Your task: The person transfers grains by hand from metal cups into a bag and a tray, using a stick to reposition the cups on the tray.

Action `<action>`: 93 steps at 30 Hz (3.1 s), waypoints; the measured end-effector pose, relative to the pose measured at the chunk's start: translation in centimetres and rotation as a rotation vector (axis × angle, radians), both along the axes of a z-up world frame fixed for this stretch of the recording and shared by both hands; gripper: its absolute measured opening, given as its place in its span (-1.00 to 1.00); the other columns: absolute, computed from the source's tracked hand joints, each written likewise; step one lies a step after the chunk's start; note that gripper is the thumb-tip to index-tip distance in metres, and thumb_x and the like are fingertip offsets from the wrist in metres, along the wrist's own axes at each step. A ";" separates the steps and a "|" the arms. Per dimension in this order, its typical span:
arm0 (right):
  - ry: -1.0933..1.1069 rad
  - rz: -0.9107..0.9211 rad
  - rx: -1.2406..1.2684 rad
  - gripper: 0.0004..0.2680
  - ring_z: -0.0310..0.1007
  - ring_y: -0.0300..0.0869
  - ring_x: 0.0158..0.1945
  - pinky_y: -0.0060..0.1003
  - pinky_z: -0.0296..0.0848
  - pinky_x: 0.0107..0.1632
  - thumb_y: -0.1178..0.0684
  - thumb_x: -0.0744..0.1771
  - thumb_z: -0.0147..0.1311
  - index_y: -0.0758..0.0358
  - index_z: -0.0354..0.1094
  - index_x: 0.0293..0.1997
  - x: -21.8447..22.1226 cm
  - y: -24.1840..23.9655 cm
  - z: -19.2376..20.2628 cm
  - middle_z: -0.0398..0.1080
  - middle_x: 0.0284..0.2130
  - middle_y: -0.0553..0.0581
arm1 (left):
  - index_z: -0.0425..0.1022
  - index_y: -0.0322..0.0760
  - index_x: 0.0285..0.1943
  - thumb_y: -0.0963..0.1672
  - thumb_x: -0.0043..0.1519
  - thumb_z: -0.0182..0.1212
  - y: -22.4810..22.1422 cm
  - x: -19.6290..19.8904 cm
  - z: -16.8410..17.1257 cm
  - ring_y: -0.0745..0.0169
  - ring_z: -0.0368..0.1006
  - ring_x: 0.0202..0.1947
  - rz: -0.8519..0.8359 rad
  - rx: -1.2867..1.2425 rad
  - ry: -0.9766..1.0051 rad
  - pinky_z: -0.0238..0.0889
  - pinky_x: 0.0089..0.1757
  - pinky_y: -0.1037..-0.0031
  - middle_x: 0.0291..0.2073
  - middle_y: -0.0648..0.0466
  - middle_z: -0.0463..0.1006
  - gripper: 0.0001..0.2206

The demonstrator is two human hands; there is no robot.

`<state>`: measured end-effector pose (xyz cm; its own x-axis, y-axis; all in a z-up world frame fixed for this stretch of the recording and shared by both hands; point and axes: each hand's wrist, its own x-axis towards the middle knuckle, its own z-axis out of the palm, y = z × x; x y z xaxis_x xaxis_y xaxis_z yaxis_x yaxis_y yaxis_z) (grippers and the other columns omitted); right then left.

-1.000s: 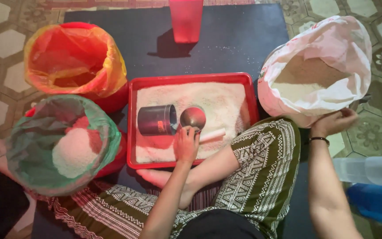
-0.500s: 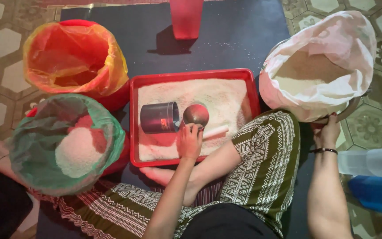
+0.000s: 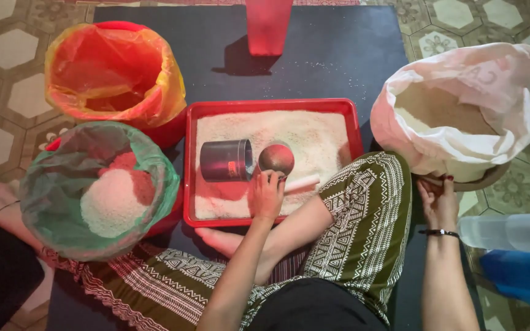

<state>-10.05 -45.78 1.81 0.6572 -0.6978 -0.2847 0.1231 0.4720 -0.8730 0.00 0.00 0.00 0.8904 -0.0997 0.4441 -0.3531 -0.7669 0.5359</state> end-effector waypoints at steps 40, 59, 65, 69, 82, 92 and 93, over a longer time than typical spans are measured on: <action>0.477 0.043 -1.457 -0.75 0.24 0.24 0.11 0.20 0.24 0.17 -0.09 0.41 0.15 0.19 0.30 0.11 2.3 15.2 7.3 0.25 -0.07 0.23 | 0.32 -0.01 0.25 0.02 0.46 0.15 18.6 2.2 18.5 0.43 0.14 -0.06 0.479 -1.410 -0.237 0.19 0.07 0.56 0.09 0.24 0.30 -0.74; 0.516 0.026 -1.454 -0.75 0.23 0.23 0.11 0.22 0.28 0.12 -0.11 0.40 0.14 0.14 0.28 0.11 2.5 15.4 7.5 0.25 -0.07 0.21 | 0.41 0.03 -0.11 -0.04 0.32 0.34 19.1 2.5 21.2 0.38 0.23 -0.29 0.468 -1.925 -0.122 0.31 -0.09 0.56 -0.27 0.22 0.17 -0.84; 0.549 0.046 -1.572 -0.77 0.25 0.18 0.11 0.17 0.27 0.09 -0.07 0.40 0.11 0.15 0.29 0.11 3.0 16.3 8.4 0.27 -0.05 0.19 | 0.36 -0.20 -0.15 -0.16 0.37 0.22 13.8 2.3 16.3 0.30 0.16 -0.16 0.350 -1.030 -0.308 0.11 0.06 0.47 -0.23 0.11 0.25 -0.89; 0.382 0.177 -1.824 -0.75 0.27 0.08 0.20 0.01 0.16 0.20 0.00 0.34 0.14 0.17 0.33 0.12 4.3 19.8 11.1 0.35 0.09 0.22 | 0.62 -0.12 -0.29 -0.23 0.16 0.42 7.5 1.9 12.6 0.21 0.35 -0.29 0.029 -0.639 -0.180 0.24 -0.10 0.44 -0.42 0.11 0.45 -0.90; -0.228 0.771 -2.223 -0.82 0.29 -0.04 0.24 -0.17 0.28 0.14 -0.09 0.29 0.13 -0.11 0.37 -0.05 12.0 27.9 6.6 0.39 0.09 -0.01 | 0.58 0.04 -0.04 -0.16 0.12 0.40 2.0 -0.1 3.8 0.12 0.48 0.00 -0.138 -0.112 -0.266 0.39 -0.03 0.33 0.01 0.12 0.48 -0.75; -0.227 0.718 -2.380 -0.93 0.38 -0.25 -0.15 0.09 0.14 0.26 0.03 0.32 -0.03 -0.17 0.32 -0.21 12.0 29.9 3.8 0.42 -0.42 -0.11 | 0.22 -0.16 0.37 -0.05 0.32 0.23 8.9 1.7 -1.7 -0.05 0.10 0.37 0.435 -0.510 -0.148 -0.13 0.35 0.15 0.31 -0.12 0.20 -0.54; -0.202 0.707 -2.387 -0.92 0.37 -0.23 -0.17 0.08 0.17 0.21 0.05 0.31 -0.04 -0.16 0.31 -0.21 12.1 30.2 3.5 0.41 -0.43 -0.11 | 0.13 -0.24 0.43 -0.07 0.37 0.19 9.1 2.0 -2.3 -0.09 0.12 0.35 0.475 -0.644 -0.090 -0.13 0.35 0.16 0.29 -0.18 0.21 -0.51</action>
<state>2.03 -15.55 5.33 0.7284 0.6017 0.3276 0.5569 -0.7985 0.2285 1.98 9.07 -2.33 0.7316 0.5807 0.3571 -0.1298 -0.3957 0.9092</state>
